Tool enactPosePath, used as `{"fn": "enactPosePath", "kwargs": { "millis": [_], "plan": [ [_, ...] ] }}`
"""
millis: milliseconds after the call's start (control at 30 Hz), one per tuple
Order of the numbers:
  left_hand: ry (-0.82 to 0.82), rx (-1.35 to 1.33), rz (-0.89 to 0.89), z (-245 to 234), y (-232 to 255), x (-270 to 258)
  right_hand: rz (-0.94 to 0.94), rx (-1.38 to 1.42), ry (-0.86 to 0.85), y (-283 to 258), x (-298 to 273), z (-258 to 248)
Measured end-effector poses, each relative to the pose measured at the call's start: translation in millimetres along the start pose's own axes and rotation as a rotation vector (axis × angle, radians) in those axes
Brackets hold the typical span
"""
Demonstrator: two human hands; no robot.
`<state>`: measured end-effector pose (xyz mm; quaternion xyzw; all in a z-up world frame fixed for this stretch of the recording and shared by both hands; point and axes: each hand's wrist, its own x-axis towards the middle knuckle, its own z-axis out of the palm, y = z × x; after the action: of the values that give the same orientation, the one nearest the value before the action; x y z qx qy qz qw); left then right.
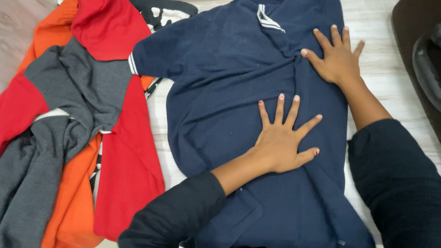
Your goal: The person takes clothing items one at a time from a suitcase, lays them flat on a table, folds them into rectangular shapes by hand, and places the folded items back into the suitcase.
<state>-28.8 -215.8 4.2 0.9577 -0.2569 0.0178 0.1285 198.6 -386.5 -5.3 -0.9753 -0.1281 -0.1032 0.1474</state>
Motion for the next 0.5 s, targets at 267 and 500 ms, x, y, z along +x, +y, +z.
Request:
{"fn": "enactPosePath", "kwargs": {
  "millis": [267, 500],
  "plan": [
    [0.054, -0.213, -0.024, 15, -15, 34, 0.077, 1.219, 0.576, 75, 1, 5],
    [0.083, -0.177, 0.058, 6, -9, -21, 0.172, 1.175, 0.421, 63, -56, -16]
  ]
}}
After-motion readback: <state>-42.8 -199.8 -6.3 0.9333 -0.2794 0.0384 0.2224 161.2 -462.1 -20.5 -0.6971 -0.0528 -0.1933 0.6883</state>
